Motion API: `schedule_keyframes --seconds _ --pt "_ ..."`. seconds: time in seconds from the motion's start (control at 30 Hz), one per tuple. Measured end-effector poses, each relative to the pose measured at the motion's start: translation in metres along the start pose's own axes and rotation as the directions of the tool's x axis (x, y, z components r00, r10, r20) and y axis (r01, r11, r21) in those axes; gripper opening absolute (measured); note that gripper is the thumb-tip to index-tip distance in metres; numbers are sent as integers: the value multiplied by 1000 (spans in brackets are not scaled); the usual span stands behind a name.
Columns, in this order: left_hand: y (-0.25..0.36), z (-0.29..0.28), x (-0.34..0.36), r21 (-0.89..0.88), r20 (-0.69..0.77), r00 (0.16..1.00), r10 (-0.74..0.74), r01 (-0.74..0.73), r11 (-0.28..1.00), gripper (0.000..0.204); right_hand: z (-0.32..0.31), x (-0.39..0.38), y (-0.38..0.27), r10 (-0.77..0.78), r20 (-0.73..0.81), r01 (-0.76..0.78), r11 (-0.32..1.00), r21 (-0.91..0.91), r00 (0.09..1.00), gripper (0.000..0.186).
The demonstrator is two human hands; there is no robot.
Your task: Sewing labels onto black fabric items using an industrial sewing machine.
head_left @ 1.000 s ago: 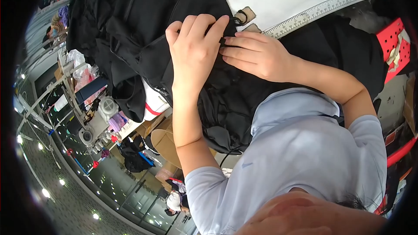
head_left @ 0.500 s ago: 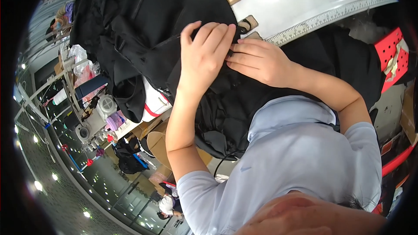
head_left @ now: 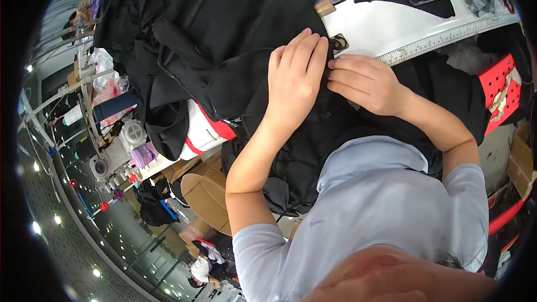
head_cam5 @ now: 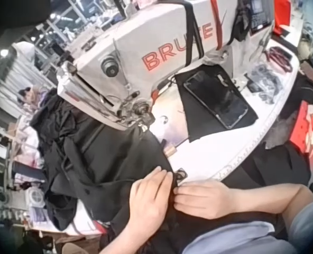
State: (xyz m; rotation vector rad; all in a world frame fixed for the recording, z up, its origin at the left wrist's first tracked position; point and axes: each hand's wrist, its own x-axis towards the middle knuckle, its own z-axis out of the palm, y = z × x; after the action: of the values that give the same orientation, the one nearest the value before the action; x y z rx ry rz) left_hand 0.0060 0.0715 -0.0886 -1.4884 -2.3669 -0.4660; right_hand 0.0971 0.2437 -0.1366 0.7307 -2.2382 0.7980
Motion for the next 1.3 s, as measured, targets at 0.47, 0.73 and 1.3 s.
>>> schedule_keyframes --seconds 0.47,0.73,1.3 --pt "-3 -2 -2 -19 20 1000 3 -3 1000 34 11 70 82 125 70 -105 966 -235 990 29" --pt "-3 4 -3 -24 -21 1000 10 -10 1000 36 5 67 83 164 113 -122 942 -311 980 33" --pt "-17 6 12 -3 -12 998 -54 54 999 35 -6 71 84 115 147 -78 968 -236 982 35"
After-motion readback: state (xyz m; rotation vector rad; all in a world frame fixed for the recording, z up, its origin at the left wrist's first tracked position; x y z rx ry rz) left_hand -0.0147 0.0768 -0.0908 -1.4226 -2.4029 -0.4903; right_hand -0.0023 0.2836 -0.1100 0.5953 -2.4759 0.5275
